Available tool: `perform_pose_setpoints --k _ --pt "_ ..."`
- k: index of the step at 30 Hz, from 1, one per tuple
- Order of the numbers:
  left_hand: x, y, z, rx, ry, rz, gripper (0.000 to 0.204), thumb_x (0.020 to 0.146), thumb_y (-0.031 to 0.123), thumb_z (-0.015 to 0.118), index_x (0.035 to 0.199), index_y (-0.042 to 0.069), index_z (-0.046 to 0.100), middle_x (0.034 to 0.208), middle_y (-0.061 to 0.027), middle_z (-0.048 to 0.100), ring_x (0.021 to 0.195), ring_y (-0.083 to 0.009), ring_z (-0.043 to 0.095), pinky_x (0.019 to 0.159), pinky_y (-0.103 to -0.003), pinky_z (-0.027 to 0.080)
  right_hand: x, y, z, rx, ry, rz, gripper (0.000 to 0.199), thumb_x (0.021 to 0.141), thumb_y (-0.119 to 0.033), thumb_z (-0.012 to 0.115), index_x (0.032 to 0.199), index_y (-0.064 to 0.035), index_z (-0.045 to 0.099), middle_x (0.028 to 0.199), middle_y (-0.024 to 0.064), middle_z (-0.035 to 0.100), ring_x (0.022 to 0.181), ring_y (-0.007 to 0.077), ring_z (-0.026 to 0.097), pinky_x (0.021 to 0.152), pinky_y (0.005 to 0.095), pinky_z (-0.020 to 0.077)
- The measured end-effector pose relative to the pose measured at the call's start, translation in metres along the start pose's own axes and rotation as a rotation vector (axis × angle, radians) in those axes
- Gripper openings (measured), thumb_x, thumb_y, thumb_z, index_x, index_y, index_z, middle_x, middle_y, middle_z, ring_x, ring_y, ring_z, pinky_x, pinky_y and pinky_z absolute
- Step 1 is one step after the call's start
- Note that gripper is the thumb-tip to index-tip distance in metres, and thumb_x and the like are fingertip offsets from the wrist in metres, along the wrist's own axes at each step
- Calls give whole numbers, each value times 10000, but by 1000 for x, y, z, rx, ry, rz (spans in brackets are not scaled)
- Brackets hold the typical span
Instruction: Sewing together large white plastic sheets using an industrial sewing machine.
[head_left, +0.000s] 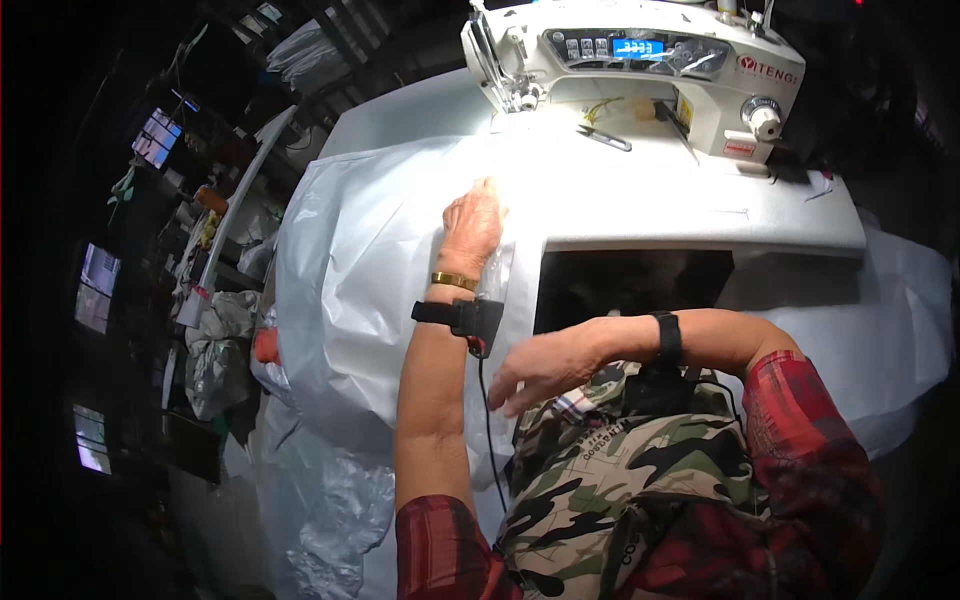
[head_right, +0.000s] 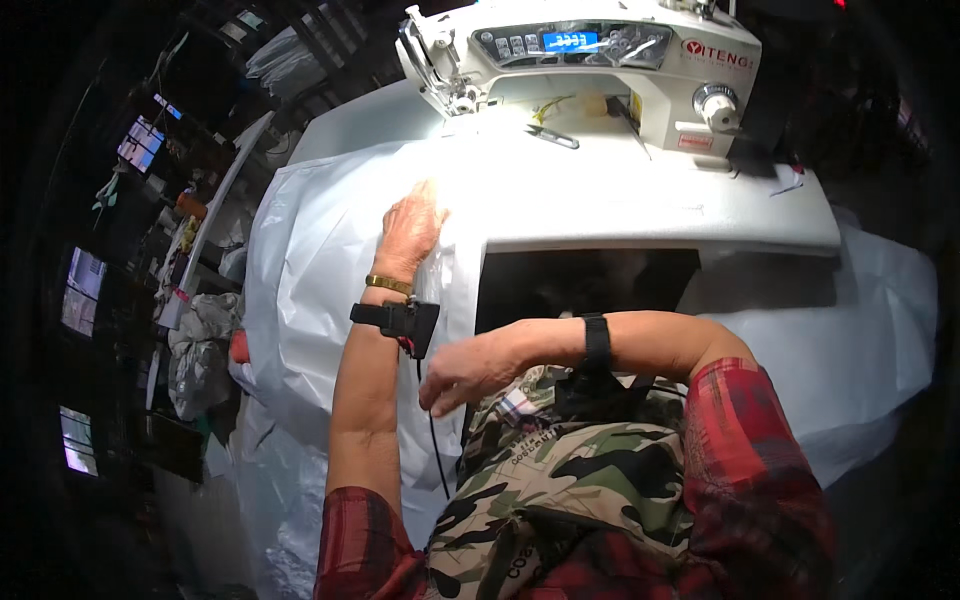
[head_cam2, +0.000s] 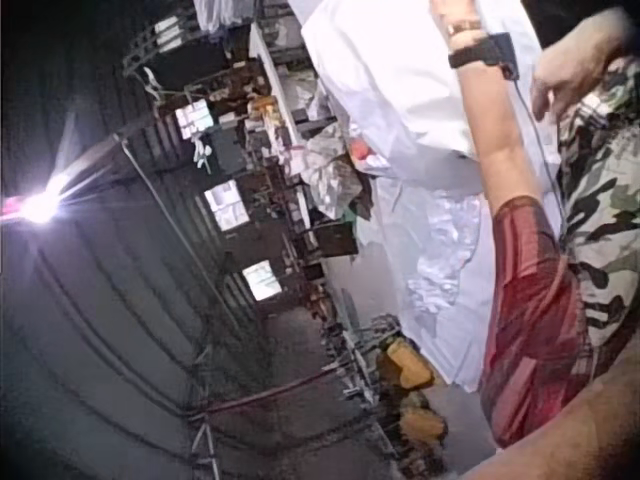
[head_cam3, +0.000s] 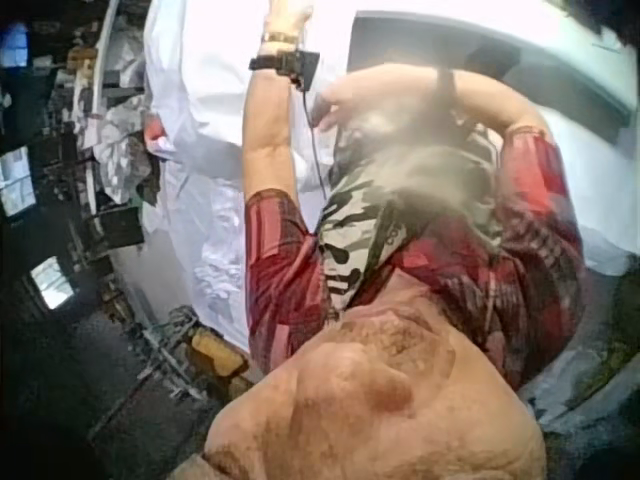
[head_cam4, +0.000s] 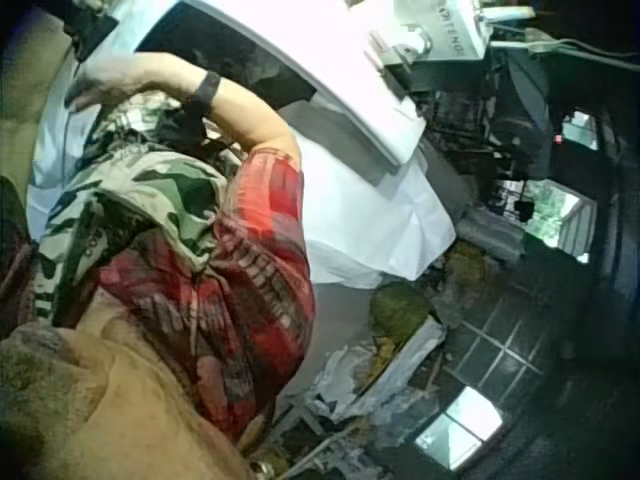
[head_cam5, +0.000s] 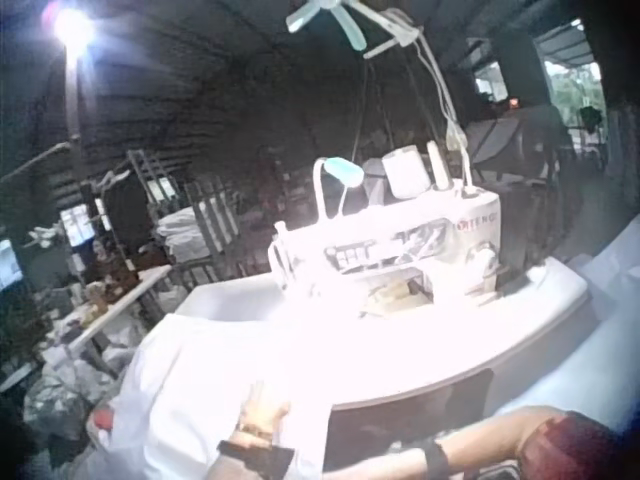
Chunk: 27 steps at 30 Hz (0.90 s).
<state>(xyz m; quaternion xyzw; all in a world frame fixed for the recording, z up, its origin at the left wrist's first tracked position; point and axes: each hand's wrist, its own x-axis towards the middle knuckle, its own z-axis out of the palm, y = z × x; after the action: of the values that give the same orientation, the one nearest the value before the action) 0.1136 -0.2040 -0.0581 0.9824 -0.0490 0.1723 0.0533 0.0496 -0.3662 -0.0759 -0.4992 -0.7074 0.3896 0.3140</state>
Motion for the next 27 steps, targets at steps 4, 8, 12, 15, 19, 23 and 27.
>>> perform_pose_setpoints --k 4,8,12,15,19,23,27 --pt "-28 4 -24 -120 -69 -34 208 864 215 615 888 10 647 857 -203 657 829 -387 627 719 -446 497 -42 -7 -37 -93 440 217 278 937 -252 578 1085 -37 675 958 184 691 909 309 665 832 383 518" --pt "-130 9 -87 -323 -155 -90 229 884 189 609 747 6 594 732 -207 584 696 -411 577 614 -456 429 -60 25 -69 -316 882 436 340 860 -48 625 1198 -68 592 938 113 651 749 161 592 715 305 507" --pt "-240 2 -152 -487 -169 -404 92 816 52 681 838 -35 665 733 -173 642 617 -288 621 597 -330 469 -48 49 -89 -680 902 199 411 827 -32 585 1236 -66 556 1226 124 584 843 258 650 765 347 540" --pt "-320 -32 -192 -292 -101 -634 100 800 38 678 848 -49 670 694 -147 642 603 -193 605 596 -301 464 -25 52 -83 -963 835 59 404 843 -60 553 1246 -42 531 1230 122 562 947 286 639 777 378 539" --pt "-429 -89 -254 -182 16 -993 169 892 123 655 913 -42 682 779 -30 653 728 -107 577 693 -270 474 7 58 -53 -897 599 136 274 846 -67 561 1113 -15 527 1035 151 545 953 318 621 779 408 509" --pt "-499 -123 -302 -212 436 -1249 194 948 219 602 813 79 596 685 84 458 580 -23 358 496 -225 257 29 54 -22 -945 524 30 252 849 -90 575 1083 -10 529 1028 149 554 825 303 650 701 401 514" --pt "-515 -155 -320 -102 600 -1137 223 960 247 576 776 129 535 666 94 359 551 -20 282 487 -236 214 31 25 18 -577 193 94 119 918 -150 536 918 -31 519 891 125 561 757 303 630 608 418 499"
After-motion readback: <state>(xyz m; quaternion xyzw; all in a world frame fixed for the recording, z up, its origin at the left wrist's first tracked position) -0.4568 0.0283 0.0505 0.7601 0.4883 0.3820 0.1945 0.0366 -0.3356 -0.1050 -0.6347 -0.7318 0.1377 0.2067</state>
